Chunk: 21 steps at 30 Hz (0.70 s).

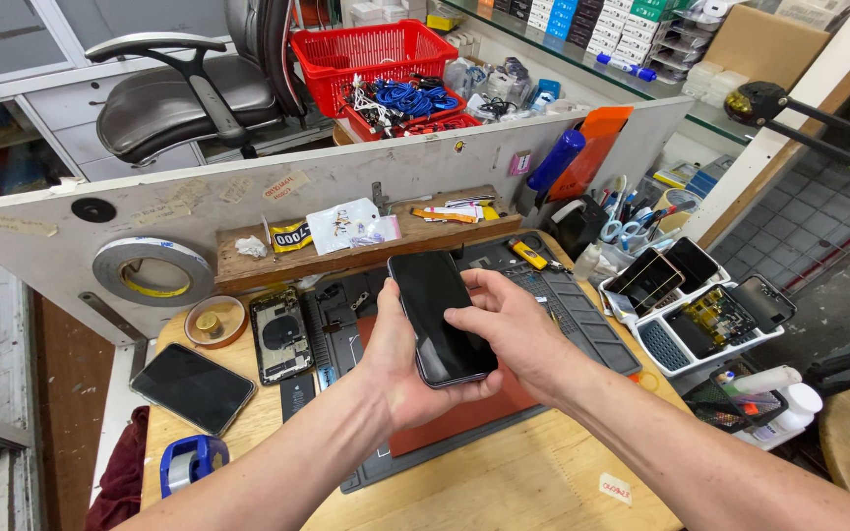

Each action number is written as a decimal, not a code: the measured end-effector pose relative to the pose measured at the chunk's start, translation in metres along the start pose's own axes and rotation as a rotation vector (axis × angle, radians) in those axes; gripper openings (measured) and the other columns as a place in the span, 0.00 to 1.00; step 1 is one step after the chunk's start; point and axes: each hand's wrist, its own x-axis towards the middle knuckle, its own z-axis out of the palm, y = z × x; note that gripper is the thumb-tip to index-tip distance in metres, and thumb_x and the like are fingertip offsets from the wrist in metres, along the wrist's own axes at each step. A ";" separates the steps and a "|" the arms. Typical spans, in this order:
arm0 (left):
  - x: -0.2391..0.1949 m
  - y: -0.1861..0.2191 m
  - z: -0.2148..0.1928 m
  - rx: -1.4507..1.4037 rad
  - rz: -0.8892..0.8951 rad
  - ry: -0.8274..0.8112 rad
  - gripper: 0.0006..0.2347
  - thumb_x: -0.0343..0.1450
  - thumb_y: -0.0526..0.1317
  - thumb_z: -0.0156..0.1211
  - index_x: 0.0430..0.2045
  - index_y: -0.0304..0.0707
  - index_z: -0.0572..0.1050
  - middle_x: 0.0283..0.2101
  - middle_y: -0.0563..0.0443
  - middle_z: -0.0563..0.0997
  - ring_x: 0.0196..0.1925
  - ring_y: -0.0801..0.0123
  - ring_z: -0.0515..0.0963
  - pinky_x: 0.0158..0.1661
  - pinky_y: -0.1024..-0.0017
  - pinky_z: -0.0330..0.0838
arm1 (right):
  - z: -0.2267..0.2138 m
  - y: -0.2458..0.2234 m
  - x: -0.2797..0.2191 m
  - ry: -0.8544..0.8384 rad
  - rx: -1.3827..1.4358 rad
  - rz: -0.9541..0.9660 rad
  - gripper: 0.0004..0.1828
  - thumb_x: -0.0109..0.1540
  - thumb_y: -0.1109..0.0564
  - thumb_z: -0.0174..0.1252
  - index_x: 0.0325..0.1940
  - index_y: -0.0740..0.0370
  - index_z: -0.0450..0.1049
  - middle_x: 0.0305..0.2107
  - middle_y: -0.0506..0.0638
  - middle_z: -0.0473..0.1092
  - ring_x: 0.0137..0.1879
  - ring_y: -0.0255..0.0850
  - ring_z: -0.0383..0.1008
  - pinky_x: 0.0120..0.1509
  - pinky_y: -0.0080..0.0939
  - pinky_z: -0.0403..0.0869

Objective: The person reassembles a disassembled smartphone on a workbench, connecting internal components and securing the display. They then power on the device and test the touchscreen by navigating the dialer interface.

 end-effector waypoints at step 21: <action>-0.004 -0.001 0.000 0.043 0.026 -0.005 0.41 0.67 0.78 0.20 0.50 0.46 0.73 0.47 0.43 0.78 0.46 0.53 0.77 0.37 0.49 0.74 | 0.004 -0.003 -0.006 -0.010 0.020 0.001 0.27 0.59 0.59 0.60 0.62 0.62 0.67 0.43 0.52 0.75 0.49 0.36 0.76 0.52 0.38 0.75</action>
